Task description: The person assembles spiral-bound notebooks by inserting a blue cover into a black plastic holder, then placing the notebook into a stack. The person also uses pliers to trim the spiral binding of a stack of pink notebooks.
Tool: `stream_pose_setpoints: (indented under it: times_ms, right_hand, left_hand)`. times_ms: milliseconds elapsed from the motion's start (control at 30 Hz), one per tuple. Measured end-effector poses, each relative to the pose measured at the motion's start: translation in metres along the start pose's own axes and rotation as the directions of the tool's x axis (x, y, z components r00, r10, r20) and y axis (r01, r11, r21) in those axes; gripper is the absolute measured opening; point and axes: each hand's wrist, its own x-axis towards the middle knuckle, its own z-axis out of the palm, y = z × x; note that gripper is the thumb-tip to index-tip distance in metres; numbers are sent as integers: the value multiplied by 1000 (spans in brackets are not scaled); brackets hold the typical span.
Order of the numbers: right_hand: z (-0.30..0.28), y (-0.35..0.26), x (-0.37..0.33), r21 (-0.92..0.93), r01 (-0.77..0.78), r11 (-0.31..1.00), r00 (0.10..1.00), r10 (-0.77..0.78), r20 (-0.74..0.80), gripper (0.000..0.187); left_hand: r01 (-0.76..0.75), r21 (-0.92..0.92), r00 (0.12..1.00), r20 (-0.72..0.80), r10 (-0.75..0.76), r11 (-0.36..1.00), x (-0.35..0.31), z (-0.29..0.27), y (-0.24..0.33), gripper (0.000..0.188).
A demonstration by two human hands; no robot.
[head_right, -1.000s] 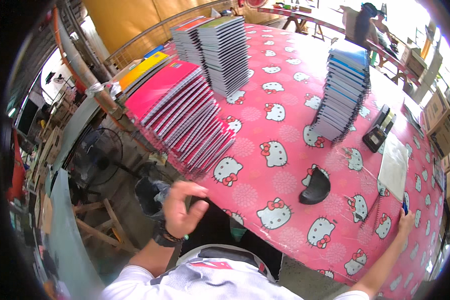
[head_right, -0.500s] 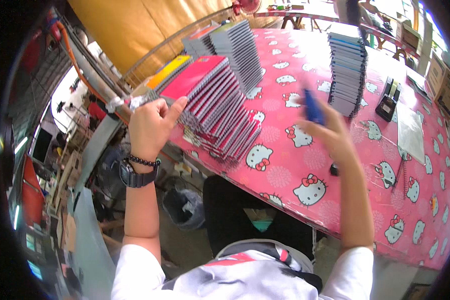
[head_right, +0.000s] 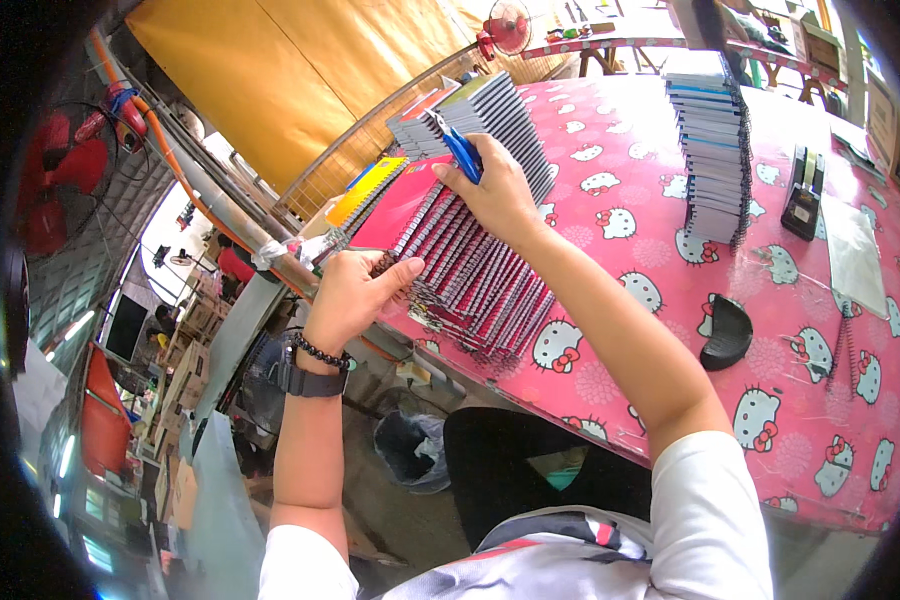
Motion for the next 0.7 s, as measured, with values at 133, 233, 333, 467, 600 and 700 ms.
stream_pose_setpoints:
  times_ms: [133,233,333,467,600,700]
  right_hand:
    - [-19,4,-1,-34,179,983,981,-181,-69,53]
    - [-37,-18,-25,-97,232,968,970,-222,102,47]
    - [-49,-24,-50,-164,212,963,933,-149,329,41]
    - [-46,-25,-60,-303,229,925,945,-136,298,39]
    - [-40,-22,-61,-342,290,894,936,-190,297,44]
    - [-40,-28,-64,-377,309,873,935,-206,288,42]
  left_hand:
    - [42,199,996,65,-56,979,7,-8,0,46]
    - [36,197,999,1,-37,980,3,-12,-1,46]
    - [-1,135,1000,25,-3,991,5,-8,3,45]
    - [59,124,986,147,-77,991,6,-16,0,40]
    - [39,-13,990,138,-37,999,3,-14,-3,34]
    - [47,-69,991,132,-37,997,3,-12,-8,32]
